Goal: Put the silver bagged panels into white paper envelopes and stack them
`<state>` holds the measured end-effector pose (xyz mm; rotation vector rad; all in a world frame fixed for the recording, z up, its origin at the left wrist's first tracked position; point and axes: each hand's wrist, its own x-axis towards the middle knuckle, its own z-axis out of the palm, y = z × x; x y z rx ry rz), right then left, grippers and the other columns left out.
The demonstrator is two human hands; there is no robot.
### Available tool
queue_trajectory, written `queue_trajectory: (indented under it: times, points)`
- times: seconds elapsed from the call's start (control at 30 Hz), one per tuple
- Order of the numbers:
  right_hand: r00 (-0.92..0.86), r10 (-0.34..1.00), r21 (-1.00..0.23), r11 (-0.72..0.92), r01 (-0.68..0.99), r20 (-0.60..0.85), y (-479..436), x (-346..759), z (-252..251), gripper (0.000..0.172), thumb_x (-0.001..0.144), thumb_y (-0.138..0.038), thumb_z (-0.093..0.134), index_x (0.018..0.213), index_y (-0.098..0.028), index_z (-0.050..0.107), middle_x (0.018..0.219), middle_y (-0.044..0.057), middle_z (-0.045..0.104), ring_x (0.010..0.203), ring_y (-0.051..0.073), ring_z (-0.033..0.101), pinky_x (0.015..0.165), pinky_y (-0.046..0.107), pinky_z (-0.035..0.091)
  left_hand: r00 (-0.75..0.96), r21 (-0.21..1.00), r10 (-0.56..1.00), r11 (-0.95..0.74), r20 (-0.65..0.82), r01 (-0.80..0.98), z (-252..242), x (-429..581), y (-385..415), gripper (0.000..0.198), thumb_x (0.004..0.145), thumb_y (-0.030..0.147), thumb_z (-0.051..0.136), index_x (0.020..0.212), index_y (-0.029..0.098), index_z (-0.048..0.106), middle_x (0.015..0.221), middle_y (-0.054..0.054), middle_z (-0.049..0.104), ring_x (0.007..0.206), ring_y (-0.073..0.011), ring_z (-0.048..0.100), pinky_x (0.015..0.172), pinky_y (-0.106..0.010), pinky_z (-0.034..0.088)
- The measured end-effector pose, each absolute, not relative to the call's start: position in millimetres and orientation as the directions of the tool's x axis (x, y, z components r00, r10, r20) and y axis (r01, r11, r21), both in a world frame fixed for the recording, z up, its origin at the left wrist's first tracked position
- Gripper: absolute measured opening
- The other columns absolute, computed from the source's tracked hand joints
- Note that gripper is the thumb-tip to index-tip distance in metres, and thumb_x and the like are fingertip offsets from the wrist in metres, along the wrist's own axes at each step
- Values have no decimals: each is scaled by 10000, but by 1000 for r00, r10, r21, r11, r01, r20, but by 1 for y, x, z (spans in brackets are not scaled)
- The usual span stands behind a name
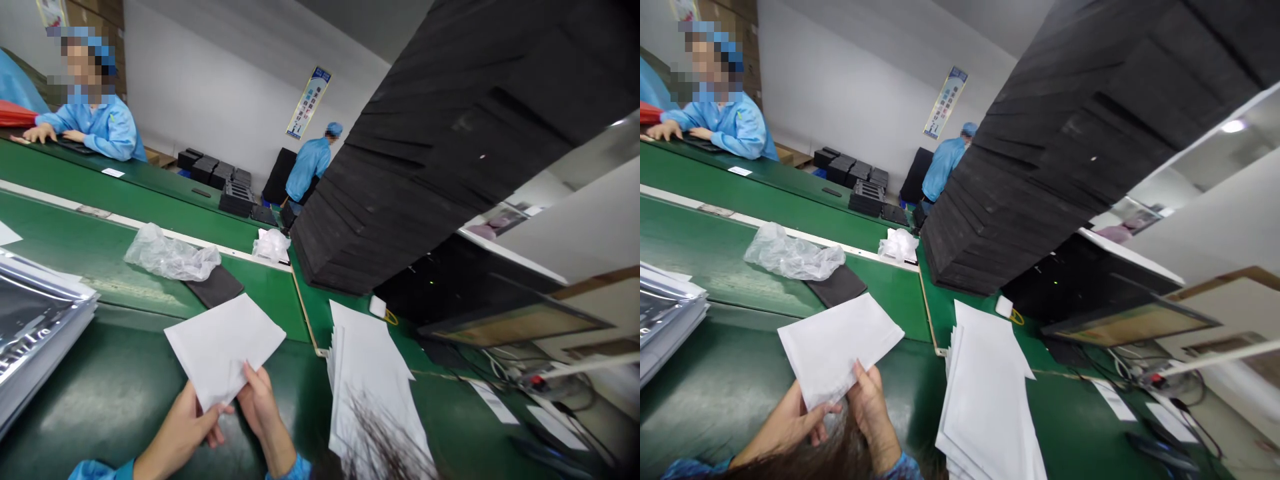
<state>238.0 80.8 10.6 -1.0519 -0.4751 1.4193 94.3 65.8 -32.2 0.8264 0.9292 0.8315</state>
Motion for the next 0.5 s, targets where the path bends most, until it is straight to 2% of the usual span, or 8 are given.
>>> queue_trajectory:
  times: [0.03,0.1,0.17,0.2,0.27,0.33,0.4,0.5]
  points:
    - [166,938,-818,-169,-550,-305,82,240,11,358,640,-530,901,853,-283,755,960,10,872,950,268,789,897,403,603,375,865,868,433,-325,-253,-31,94,67,746,585,583,944,1150,249,587,844,-65,826,534,-239,725,461,-314,537]
    - [157,944,-834,-168,-526,-290,83,245,13,387,623,-525,920,862,-269,756,966,35,869,925,280,786,863,419,615,393,832,867,445,-307,-330,-22,88,75,707,555,490,981,1127,222,663,958,-93,840,795,-290,792,660,-339,626]
    - [122,952,-845,-186,-501,-282,82,253,15,412,624,-540,916,875,-252,761,953,57,863,865,278,781,785,417,627,360,743,864,491,-351,-455,-6,76,90,694,593,487,956,1165,187,703,1116,-126,830,1069,-325,765,878,-362,630]
    - [98,953,-850,-205,-486,-286,81,258,17,419,624,-543,916,873,-243,762,907,59,859,797,267,773,728,406,626,325,679,856,517,-403,-521,3,69,99,717,636,511,919,1224,167,694,1147,-137,825,1124,-331,748,918,-379,623]
    - [50,950,-856,-254,-450,-308,78,268,18,414,610,-516,934,849,-220,768,759,45,830,615,222,721,595,361,597,246,603,849,510,-468,-613,18,53,117,806,679,453,881,1377,142,624,1152,-136,825,1104,-324,756,887,-384,631]
    - [34,945,-859,-279,-429,-324,78,278,20,439,539,-440,981,848,-200,783,682,37,805,533,204,679,540,345,570,198,642,861,486,-469,-593,28,39,130,911,650,307,906,1475,161,549,1100,-108,842,1003,-293,786,804,-329,633]
    - [90,947,-865,-240,-440,-308,81,289,21,460,498,-420,995,847,-198,794,724,53,822,618,237,722,621,381,599,232,692,871,486,-433,-534,32,30,135,975,610,222,937,1496,176,531,1061,-93,850,921,-270,799,762,-288,623]
    - [295,926,-883,-77,-463,-235,91,307,22,393,659,-570,877,819,-223,784,824,51,839,855,255,763,826,384,600,433,730,825,540,-362,-419,32,27,131,899,598,230,969,1420,165,614,1058,-106,851,877,-276,804,757,-286,615]
